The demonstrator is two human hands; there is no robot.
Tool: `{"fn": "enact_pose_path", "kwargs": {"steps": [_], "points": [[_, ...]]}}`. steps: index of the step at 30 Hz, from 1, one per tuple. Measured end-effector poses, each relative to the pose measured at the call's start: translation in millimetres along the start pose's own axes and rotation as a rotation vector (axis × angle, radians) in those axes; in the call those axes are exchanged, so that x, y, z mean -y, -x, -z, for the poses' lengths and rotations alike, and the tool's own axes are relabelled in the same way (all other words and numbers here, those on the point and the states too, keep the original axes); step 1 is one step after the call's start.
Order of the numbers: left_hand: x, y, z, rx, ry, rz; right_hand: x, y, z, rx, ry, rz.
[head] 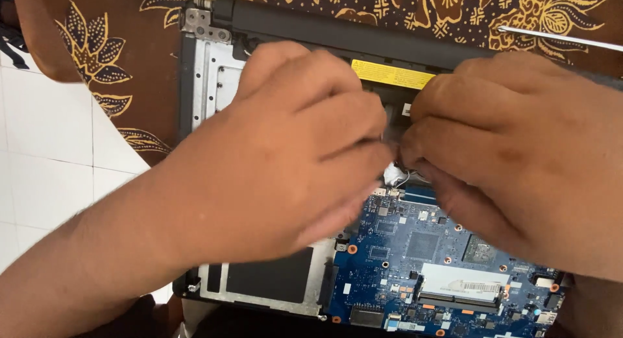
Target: Reconnecting internal ribbon cables and wire connectors to a laptop motherboard.
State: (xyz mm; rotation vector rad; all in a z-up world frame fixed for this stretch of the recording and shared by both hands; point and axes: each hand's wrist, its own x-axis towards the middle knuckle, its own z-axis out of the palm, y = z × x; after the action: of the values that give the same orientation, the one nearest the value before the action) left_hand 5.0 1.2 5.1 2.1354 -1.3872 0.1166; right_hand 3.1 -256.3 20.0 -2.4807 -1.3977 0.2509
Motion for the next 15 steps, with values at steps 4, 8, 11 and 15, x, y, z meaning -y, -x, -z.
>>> {"fn": "enact_pose_path", "kwargs": {"steps": [4,8,11,15], "points": [[-16.1,-1.7,5.3,0.005,0.068,-0.037,0.6,1.9,-1.3,0.016,-0.036,-0.040],[-38.5,-6.6,0.8,0.067,-0.055,0.047,-2.7,0.7,-1.6,0.018,-0.081,-0.048],[-48.2,-14.7,2.6,0.138,-0.082,0.163,-10.2,2.1,0.6,0.057,-0.125,-0.019],[-56.3,-24.0,-0.6,0.162,-0.157,0.343,-8.5,2.2,6.8,0.037,-0.213,0.025]]}}
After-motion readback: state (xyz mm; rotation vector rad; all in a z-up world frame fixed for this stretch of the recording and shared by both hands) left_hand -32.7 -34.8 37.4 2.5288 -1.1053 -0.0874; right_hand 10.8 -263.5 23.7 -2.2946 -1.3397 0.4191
